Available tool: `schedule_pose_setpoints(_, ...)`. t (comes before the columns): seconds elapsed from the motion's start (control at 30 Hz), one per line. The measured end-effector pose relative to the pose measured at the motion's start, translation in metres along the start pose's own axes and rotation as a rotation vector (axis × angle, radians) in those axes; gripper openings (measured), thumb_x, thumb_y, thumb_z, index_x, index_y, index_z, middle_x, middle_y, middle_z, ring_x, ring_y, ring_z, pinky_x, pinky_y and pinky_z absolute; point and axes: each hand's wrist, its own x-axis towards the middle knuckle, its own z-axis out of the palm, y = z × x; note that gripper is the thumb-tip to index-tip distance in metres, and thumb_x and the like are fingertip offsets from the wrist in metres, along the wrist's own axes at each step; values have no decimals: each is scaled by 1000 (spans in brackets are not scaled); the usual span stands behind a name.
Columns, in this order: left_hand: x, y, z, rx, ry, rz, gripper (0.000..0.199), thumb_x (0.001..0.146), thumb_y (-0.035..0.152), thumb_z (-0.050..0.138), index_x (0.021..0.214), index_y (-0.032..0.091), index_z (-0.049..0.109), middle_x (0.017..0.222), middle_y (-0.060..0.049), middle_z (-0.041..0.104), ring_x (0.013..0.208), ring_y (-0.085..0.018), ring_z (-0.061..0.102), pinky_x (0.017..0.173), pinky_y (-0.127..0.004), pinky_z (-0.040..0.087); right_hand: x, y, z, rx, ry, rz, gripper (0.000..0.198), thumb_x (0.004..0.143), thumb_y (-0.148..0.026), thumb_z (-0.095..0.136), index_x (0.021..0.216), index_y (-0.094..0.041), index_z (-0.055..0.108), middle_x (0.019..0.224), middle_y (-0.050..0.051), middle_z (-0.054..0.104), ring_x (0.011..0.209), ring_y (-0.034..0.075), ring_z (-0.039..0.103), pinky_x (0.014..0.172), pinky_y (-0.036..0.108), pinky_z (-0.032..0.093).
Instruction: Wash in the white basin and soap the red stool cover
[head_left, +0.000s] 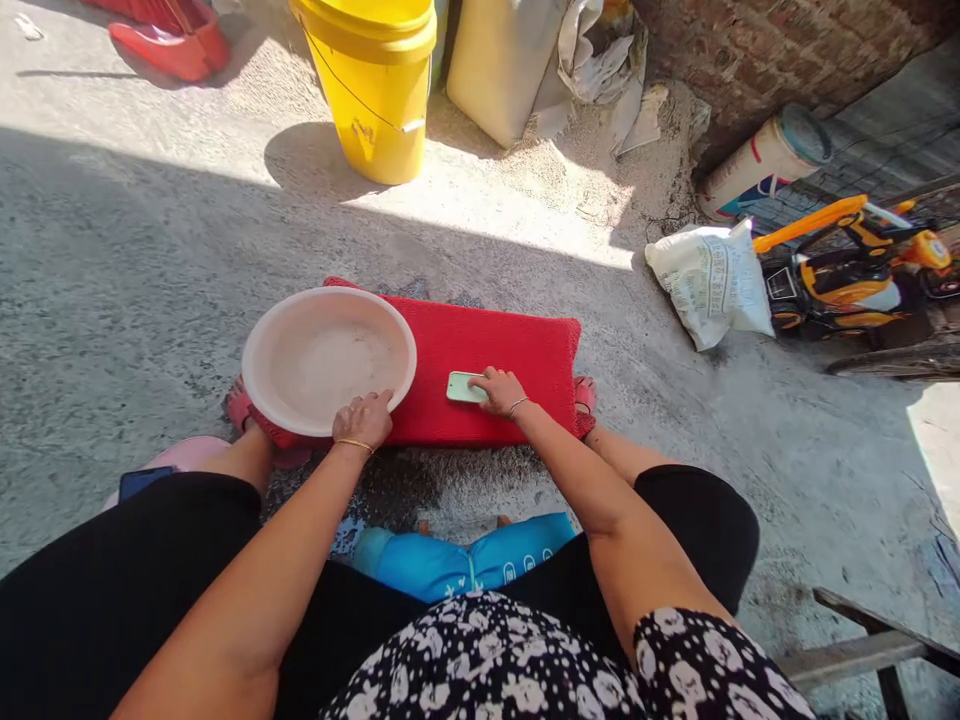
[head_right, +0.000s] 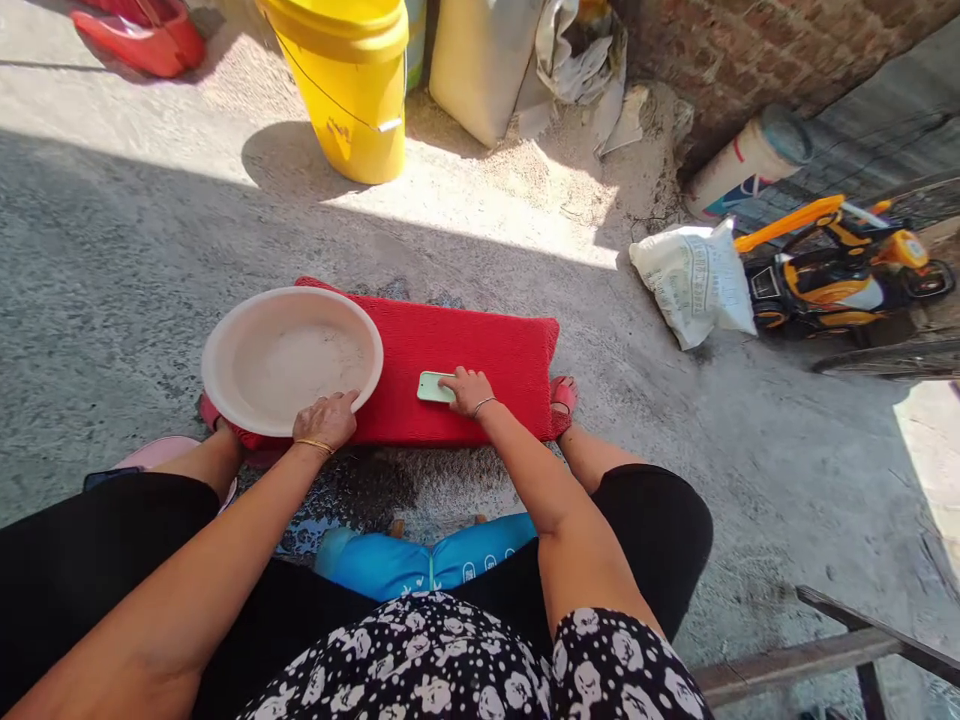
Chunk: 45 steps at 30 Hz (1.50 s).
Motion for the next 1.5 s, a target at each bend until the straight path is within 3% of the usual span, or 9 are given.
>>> schedule_pose_setpoints(0.17,2,-1,-2,-12,0,7,53,89,17,28,134,28,53,118,-13,65,107,-30,61,83,-43,49,-74,103,10,-26,-75,337,51,81,-36,63,131,-35,54,125,8,52,108,24,52,90,37,37)
schedule_pose_setpoints(0.33,6,-2,-3,-58,-37,3,54,88,19,28,136,29,52,125,-13,62,111,-34,59,86,-48,48,-132,152,-4,-63,-157,639,43,81,-42,63,122,-30,63,124,12,54,103,26,56,84,37,41)
schedule_pose_setpoints(0.5,6,-3,-1,-68,-23,14,54,87,20,30,136,28,52,125,-15,62,110,-33,59,86,-49,48,-119,130,-23,-57,-95,627,44,80,-45,63,122,-30,63,121,11,56,100,25,56,84,36,42)
schedule_pose_setpoints(0.8,2,0,2,-20,16,18,51,88,18,30,133,26,54,117,-14,66,107,-29,61,83,-42,48,21,-25,-45,12,40,34,45,82,-38,62,126,-33,58,120,8,52,106,25,51,88,37,40)
schedule_pose_setpoints(0.9,0,1,0,-24,12,12,50,88,19,32,133,27,54,118,-13,66,107,-29,61,83,-41,48,44,-54,-44,34,38,-64,43,82,-36,61,125,-33,58,120,8,51,106,24,50,91,38,38)
schedule_pose_setpoints(1.0,0,2,0,-37,11,-1,51,88,19,34,134,28,53,118,-13,65,107,-29,61,85,-41,47,48,-46,-37,60,2,-31,44,80,-34,64,124,-32,59,120,7,51,106,24,51,92,39,39)
schedule_pose_setpoints(1.17,2,1,2,-48,18,-1,50,88,20,33,132,28,55,115,-13,66,107,-29,60,86,-42,47,29,18,-23,301,-66,256,54,69,-35,75,120,-31,60,117,4,52,101,20,55,87,33,45)
schedule_pose_setpoints(1.3,3,1,3,-68,22,-5,49,87,20,36,130,29,56,116,-13,66,108,-30,60,87,-44,46,6,58,-17,672,-37,450,47,67,-26,75,111,-23,61,98,0,59,84,15,58,76,28,49)
schedule_pose_setpoints(1.5,4,1,2,-88,8,-17,50,87,22,36,133,30,55,119,-13,65,111,-30,59,88,-45,46,-19,77,-16,1253,82,565,44,65,-22,71,106,-21,56,81,-3,61,67,10,56,65,25,48)
